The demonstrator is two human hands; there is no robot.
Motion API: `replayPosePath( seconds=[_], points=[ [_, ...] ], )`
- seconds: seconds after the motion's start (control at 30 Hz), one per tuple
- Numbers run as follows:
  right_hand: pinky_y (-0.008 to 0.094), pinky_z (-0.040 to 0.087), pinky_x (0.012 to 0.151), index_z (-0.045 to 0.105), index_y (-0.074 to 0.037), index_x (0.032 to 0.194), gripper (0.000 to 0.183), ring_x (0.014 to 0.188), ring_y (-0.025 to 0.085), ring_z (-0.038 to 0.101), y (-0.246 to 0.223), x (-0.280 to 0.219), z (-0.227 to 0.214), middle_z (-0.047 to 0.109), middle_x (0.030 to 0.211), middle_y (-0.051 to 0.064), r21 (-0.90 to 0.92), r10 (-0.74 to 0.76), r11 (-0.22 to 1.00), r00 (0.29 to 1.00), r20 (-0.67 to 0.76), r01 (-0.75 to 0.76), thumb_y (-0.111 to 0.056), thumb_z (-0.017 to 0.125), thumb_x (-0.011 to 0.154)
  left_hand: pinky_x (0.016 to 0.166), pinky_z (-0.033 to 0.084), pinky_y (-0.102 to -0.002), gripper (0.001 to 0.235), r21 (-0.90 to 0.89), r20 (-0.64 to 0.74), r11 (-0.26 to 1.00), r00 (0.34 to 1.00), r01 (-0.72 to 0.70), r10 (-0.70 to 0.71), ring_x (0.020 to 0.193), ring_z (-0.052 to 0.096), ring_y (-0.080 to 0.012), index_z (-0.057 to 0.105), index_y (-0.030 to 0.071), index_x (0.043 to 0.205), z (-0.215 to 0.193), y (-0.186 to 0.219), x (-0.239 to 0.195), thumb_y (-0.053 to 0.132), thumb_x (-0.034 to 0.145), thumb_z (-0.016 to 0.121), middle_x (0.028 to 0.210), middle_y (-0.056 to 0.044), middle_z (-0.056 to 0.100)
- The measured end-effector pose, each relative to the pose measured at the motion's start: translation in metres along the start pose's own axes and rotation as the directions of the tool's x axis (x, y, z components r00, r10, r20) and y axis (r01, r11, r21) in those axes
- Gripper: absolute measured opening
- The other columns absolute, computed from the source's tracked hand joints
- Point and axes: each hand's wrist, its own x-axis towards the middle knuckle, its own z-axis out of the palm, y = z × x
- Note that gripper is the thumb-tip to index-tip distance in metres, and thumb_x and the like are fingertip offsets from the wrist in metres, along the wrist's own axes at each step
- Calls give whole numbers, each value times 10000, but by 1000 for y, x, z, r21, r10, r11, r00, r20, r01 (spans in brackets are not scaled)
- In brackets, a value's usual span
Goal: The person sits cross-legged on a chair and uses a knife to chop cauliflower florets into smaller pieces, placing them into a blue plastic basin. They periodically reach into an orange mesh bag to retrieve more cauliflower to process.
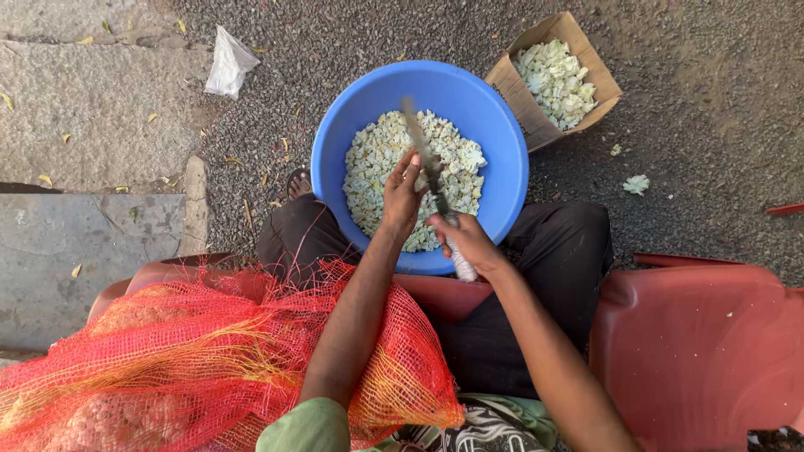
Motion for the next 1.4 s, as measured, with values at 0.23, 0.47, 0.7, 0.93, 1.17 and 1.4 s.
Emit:
replayPosePath(
  seconds=[0.23, 0.47, 0.7, 0.93, 1.17, 1.4],
  points=[
    [276, 504, 477, 680, -18, 1082, 426, 524, 85, 571, -4, -9, 7, 573, 669, -25, -170, -184, 971, 978, -97, 166, -434, 626, 1010, 1125, 513, -398, 489, -151, 2, 987, 998, -57, 58, 1299, 570, -226, 489, 5, 1487, -5, -1, 2, 308, 1104, 458, 1441, -149, 581],
    [283, 501, 451, 635, -11, 1095, 464, 474, 111, 590, -5, -9, 16, 552, 564, -6, -359, -92, 930, 995, -26, 77, -465, 612, 1000, 1141, 491, -389, 569, -127, 52, 987, 993, -95, 102, 1333, 569, -237, 488, -46, 1478, 5, 12, -9, 390, 1131, 373, 1420, -177, 586],
    [306, 428, 458, 640, -23, 1073, 390, 453, 116, 566, -1, -10, 24, 548, 522, 0, -537, -224, 832, 970, -92, 141, -405, 619, 998, 1090, 568, -368, 530, -163, 162, 987, 986, -12, 39, 1255, 654, -300, 471, -82, 1463, 9, 18, -9, 239, 1059, 594, 1367, -239, 631],
    [265, 430, 470, 596, 27, 1061, 400, 500, 83, 484, 16, -12, 21, 500, 611, -27, -113, -30, 993, 999, 45, 35, -371, 627, 1043, 1041, 561, -370, 552, -214, 280, 975, 960, 55, 7, 1233, 655, -305, 380, -57, 1544, 8, 28, -16, 148, 1069, 573, 1383, -273, 604],
    [262, 478, 503, 695, -1, 1100, 360, 551, 92, 538, 16, 8, -10, 560, 714, 1, 223, 45, 970, 973, 225, -97, -349, 643, 1021, 1161, 347, -548, 848, -176, 85, 984, 996, -7, 22, 1400, 393, -416, 235, 46, 1605, -12, 4, 0, 123, 835, 583, 1612, -268, 335],
    [299, 593, 575, 661, -149, 1221, 338, 848, 162, 724, 65, 113, -49, 741, 1029, 18, -419, -120, 908, 975, -184, 33, -299, 715, 922, 1211, -19, -616, 938, 143, -456, 986, 890, 83, -8, 1548, 43, -317, 179, 167, 1608, -19, 9, 1, 553, 835, 543, 1689, -138, 210]
  ],
)
